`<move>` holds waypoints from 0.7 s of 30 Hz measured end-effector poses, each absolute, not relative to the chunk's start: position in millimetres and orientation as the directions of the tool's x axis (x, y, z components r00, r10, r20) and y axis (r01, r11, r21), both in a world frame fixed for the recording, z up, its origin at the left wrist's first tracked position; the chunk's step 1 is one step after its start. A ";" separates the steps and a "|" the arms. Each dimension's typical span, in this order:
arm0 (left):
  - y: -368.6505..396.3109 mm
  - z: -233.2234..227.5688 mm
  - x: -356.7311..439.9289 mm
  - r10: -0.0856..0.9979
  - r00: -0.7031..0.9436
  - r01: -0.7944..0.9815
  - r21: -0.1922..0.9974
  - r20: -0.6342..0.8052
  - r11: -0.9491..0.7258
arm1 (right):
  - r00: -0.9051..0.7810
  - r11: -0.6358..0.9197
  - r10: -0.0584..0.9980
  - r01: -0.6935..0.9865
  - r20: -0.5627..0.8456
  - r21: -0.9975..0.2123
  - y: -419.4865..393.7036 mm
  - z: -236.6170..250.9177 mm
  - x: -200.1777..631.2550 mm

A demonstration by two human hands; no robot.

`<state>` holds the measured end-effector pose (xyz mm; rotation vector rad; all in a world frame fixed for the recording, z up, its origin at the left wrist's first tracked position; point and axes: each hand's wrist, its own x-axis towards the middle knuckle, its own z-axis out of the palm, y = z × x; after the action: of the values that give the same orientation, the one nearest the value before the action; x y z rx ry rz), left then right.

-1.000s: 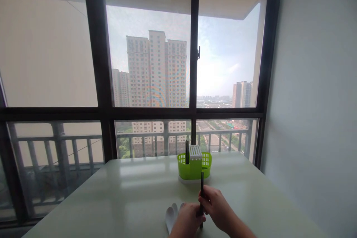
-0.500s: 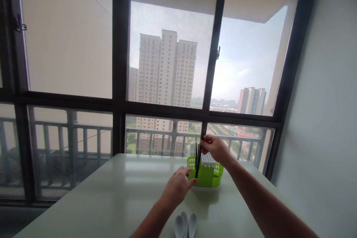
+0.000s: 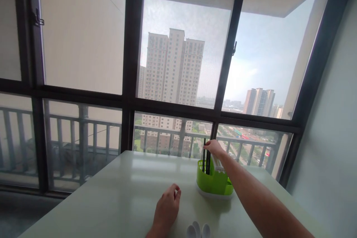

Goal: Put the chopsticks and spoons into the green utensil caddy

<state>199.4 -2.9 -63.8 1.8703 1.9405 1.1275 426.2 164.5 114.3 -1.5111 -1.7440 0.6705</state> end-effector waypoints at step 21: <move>-11.2 -49.7 204.1 0.952 -0.155 0.786 0.616 0.266 -0.044 | -0.124 0.173 0.985 0.795 0.123 -0.581 171.0 109.4 429.3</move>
<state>204.1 -11.2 -49.7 1.8635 1.9863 0.9867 429.3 171.0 109.4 -1.6740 -1.9767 0.5229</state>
